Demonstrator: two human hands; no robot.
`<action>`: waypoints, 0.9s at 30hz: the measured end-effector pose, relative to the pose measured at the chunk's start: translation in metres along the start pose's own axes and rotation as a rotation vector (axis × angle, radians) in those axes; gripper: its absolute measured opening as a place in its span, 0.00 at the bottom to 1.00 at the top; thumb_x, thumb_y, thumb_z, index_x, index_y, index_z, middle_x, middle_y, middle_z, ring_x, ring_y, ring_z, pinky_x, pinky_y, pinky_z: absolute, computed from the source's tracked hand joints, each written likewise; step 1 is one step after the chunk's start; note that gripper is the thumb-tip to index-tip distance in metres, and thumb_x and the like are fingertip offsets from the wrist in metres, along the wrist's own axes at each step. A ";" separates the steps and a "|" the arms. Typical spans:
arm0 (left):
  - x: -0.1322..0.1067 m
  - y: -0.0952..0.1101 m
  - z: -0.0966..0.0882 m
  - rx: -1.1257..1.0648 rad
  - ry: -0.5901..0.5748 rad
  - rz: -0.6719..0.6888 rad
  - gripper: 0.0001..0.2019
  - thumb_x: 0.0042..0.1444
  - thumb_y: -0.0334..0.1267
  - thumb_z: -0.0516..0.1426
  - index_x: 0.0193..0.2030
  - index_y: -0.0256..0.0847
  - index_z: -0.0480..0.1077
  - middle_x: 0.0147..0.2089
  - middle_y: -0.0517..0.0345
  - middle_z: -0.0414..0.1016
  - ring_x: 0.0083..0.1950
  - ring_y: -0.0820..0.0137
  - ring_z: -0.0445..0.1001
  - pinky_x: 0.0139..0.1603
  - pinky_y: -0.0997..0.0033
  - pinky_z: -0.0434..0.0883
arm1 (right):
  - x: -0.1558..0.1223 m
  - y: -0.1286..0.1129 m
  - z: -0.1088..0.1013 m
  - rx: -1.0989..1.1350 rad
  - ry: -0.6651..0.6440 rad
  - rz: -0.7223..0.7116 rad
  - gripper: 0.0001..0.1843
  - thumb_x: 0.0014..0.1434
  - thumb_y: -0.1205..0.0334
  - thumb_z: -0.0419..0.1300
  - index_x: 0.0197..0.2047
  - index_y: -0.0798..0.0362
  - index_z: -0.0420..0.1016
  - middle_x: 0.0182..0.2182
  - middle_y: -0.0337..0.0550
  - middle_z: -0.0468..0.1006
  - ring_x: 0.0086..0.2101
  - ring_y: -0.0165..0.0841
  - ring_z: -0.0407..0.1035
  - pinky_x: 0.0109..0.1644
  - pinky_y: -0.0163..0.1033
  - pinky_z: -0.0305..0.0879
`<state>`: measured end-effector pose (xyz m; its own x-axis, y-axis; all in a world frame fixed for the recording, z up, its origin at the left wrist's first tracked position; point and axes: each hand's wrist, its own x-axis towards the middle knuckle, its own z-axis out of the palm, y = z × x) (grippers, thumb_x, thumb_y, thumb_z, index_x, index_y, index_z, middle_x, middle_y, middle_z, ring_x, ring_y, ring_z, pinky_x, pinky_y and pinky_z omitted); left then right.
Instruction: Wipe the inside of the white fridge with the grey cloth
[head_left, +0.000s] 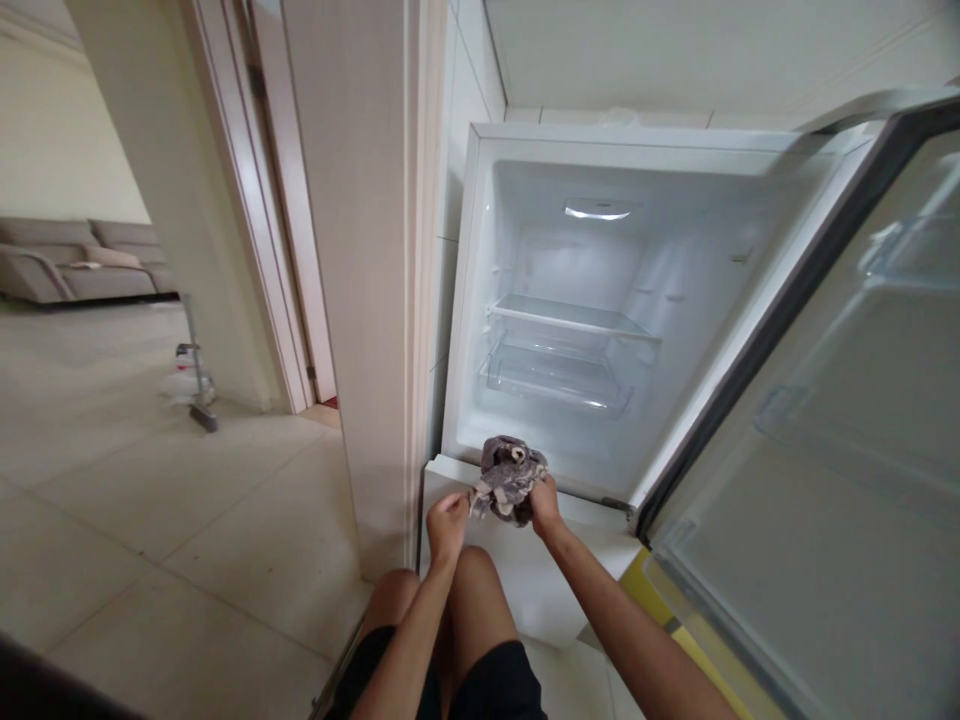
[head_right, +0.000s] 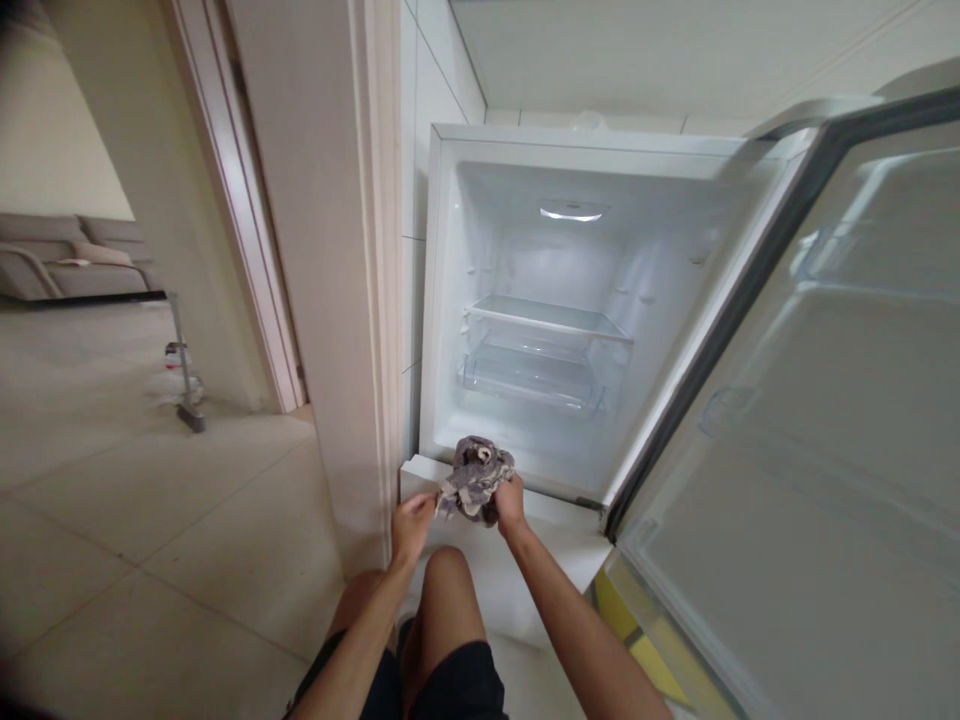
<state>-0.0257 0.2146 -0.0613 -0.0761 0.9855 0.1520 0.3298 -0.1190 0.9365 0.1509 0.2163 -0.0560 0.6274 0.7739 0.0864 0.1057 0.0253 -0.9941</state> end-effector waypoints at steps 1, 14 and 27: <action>-0.006 0.002 -0.003 -0.055 0.044 0.004 0.12 0.60 0.40 0.53 0.33 0.45 0.78 0.35 0.52 0.84 0.43 0.58 0.84 0.44 0.61 0.82 | -0.004 -0.005 -0.003 0.038 0.018 0.006 0.20 0.41 0.42 0.56 0.26 0.51 0.70 0.23 0.41 0.75 0.25 0.33 0.65 0.31 0.38 0.68; -0.058 0.081 0.008 -0.617 -0.184 0.292 0.38 0.54 0.50 0.67 0.70 0.46 0.62 0.73 0.44 0.65 0.72 0.53 0.66 0.69 0.51 0.68 | -0.053 -0.094 -0.021 0.177 -0.030 -0.247 0.21 0.41 0.57 0.60 0.41 0.54 0.79 0.39 0.45 0.83 0.39 0.39 0.73 0.46 0.42 0.72; -0.024 0.118 -0.018 -0.906 -0.135 -0.202 0.33 0.29 0.52 0.77 0.44 0.41 0.80 0.51 0.49 0.84 0.59 0.49 0.79 0.66 0.49 0.73 | -0.076 -0.095 -0.057 -0.201 -0.719 -0.820 0.44 0.59 0.66 0.63 0.76 0.44 0.56 0.73 0.48 0.59 0.72 0.44 0.52 0.76 0.61 0.47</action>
<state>-0.0017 0.1750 0.0515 0.0767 0.9968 -0.0248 -0.5408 0.0624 0.8388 0.1368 0.1193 0.0359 -0.2773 0.7582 0.5901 0.4477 0.6454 -0.6189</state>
